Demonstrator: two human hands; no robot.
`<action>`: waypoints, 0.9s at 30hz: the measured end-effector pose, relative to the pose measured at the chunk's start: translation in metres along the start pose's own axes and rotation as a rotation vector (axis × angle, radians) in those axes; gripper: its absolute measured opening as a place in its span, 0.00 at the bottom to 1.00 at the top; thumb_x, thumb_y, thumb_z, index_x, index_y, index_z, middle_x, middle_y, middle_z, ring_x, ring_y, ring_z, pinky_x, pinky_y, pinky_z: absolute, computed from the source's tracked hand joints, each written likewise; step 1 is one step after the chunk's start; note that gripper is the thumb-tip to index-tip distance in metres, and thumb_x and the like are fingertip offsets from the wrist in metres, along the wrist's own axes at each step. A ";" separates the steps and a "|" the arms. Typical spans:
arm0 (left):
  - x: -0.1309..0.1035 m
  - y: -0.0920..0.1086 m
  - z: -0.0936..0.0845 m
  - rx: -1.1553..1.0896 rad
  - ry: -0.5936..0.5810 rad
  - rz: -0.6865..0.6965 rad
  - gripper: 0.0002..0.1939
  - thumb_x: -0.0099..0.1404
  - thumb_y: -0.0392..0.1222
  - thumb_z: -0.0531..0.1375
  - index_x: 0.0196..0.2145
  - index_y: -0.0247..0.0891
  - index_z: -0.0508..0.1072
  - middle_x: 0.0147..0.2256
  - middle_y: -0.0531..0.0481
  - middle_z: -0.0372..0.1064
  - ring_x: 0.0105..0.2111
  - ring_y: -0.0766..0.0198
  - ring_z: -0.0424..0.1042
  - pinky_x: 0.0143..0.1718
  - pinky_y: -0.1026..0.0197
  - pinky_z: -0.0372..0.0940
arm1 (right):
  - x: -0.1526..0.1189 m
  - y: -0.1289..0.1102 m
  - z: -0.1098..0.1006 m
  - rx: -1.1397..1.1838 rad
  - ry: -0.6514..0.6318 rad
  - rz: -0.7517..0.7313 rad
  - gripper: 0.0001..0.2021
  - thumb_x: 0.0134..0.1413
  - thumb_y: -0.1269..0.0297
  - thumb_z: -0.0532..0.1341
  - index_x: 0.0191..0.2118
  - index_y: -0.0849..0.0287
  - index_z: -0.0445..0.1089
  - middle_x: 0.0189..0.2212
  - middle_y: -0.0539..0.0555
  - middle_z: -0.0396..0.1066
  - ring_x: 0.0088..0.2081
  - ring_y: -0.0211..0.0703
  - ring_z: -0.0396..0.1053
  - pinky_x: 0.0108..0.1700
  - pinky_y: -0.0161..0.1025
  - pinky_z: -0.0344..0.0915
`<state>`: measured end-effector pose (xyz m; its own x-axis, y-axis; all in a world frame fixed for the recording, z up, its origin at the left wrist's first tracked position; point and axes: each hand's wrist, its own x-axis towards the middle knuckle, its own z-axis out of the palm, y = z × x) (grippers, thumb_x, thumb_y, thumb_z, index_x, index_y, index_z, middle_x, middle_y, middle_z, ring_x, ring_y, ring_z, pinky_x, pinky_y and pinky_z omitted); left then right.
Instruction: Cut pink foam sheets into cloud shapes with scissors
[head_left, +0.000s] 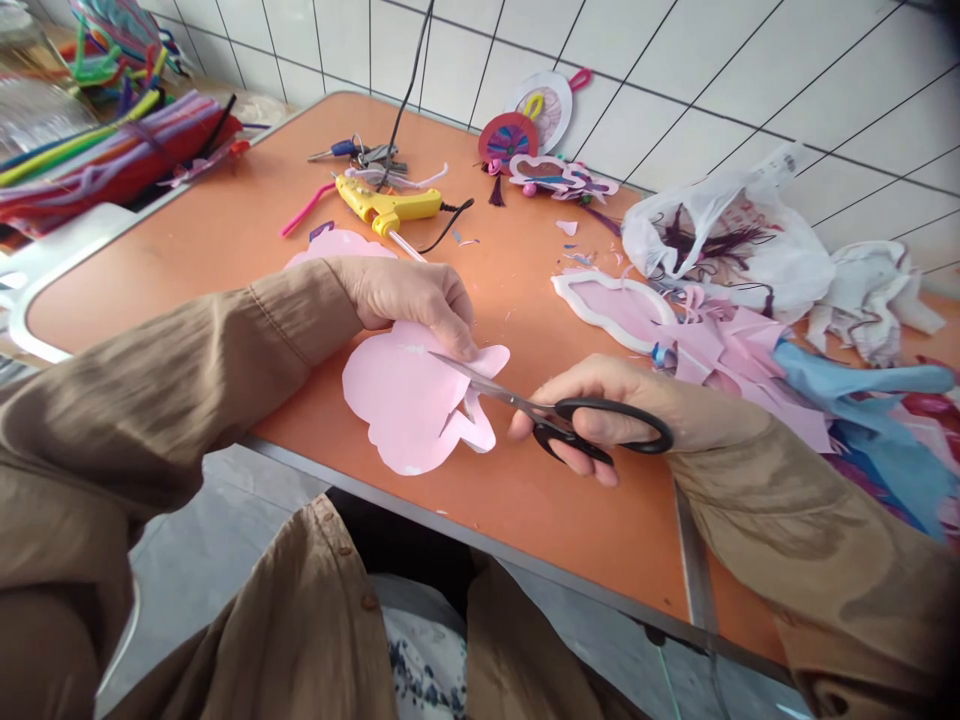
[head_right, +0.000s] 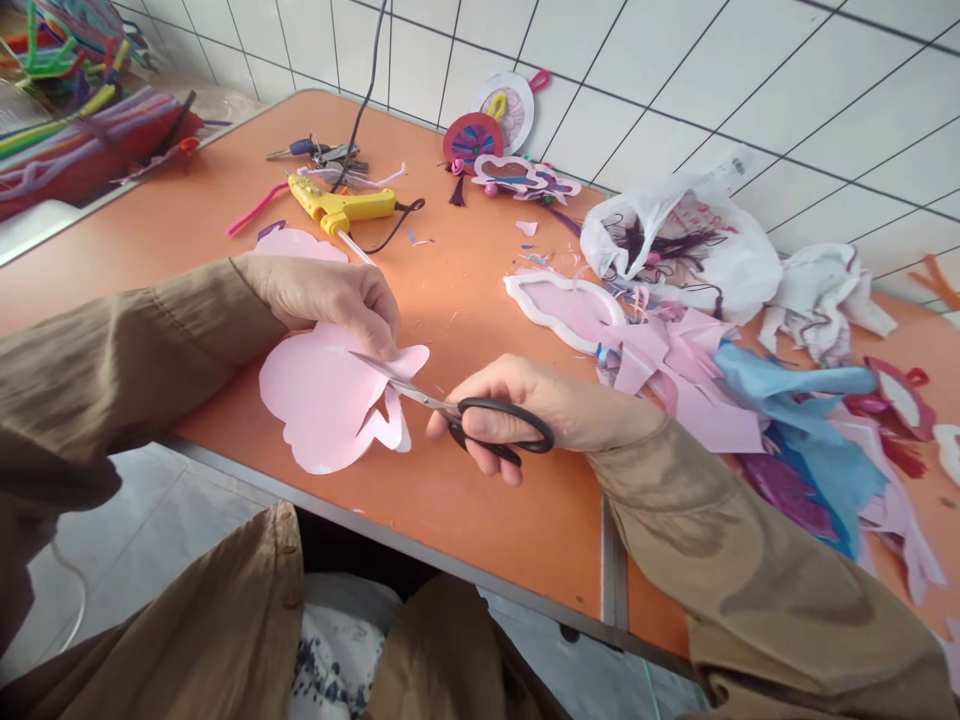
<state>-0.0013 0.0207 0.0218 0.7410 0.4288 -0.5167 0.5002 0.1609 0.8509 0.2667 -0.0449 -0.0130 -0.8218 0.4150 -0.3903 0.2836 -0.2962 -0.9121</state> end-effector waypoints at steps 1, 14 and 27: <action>0.000 0.000 0.000 -0.006 -0.004 -0.007 0.17 0.57 0.46 0.71 0.23 0.30 0.72 0.19 0.50 0.69 0.19 0.69 0.67 0.25 0.65 0.58 | 0.000 0.000 0.000 -0.017 0.005 0.012 0.31 0.59 0.40 0.67 0.49 0.69 0.76 0.24 0.50 0.72 0.19 0.32 0.69 0.20 0.28 0.66; 0.002 -0.002 -0.004 -0.018 -0.045 0.015 0.20 0.52 0.50 0.75 0.23 0.32 0.72 0.20 0.50 0.69 0.21 0.67 0.65 0.26 0.62 0.59 | -0.001 -0.001 0.000 -0.070 0.029 0.028 0.33 0.57 0.38 0.67 0.51 0.68 0.75 0.23 0.49 0.71 0.17 0.32 0.68 0.19 0.29 0.64; 0.001 -0.002 -0.004 -0.002 -0.032 0.004 0.15 0.56 0.45 0.71 0.23 0.32 0.74 0.20 0.51 0.71 0.21 0.67 0.67 0.30 0.61 0.61 | -0.002 -0.001 -0.002 -0.079 0.012 0.002 0.29 0.60 0.42 0.67 0.51 0.67 0.75 0.23 0.48 0.72 0.18 0.30 0.68 0.19 0.26 0.64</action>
<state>-0.0035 0.0242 0.0203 0.7569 0.4012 -0.5158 0.4961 0.1611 0.8532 0.2688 -0.0434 -0.0116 -0.8154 0.4252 -0.3928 0.3234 -0.2281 -0.9184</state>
